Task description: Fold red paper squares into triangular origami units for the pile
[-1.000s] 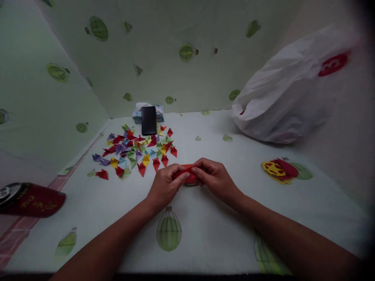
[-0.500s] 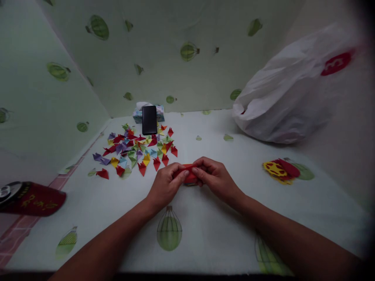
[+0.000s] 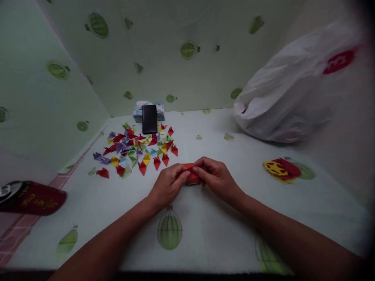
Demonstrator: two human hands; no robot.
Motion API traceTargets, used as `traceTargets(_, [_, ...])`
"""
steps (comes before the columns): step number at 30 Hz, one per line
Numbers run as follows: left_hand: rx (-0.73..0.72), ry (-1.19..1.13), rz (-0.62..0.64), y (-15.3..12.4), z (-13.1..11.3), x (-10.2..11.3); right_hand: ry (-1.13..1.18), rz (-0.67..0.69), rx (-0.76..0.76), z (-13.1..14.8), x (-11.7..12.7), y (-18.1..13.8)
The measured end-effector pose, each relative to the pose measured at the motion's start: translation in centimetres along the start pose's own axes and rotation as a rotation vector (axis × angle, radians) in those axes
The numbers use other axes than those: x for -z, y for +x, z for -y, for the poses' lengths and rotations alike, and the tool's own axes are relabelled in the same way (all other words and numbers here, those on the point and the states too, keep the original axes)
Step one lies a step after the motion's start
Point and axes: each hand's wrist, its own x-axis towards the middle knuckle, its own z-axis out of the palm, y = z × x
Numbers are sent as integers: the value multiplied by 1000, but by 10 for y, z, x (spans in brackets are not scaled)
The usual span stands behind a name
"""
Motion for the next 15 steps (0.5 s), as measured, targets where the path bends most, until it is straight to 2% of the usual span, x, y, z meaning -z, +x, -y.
traceTargets(6, [17, -10, 18, -1, 0, 0, -55, -4, 7, 1, 1, -1])
traceTargets(15, [68, -89, 17, 0, 1, 2, 39, 13, -6, 0, 2, 1])
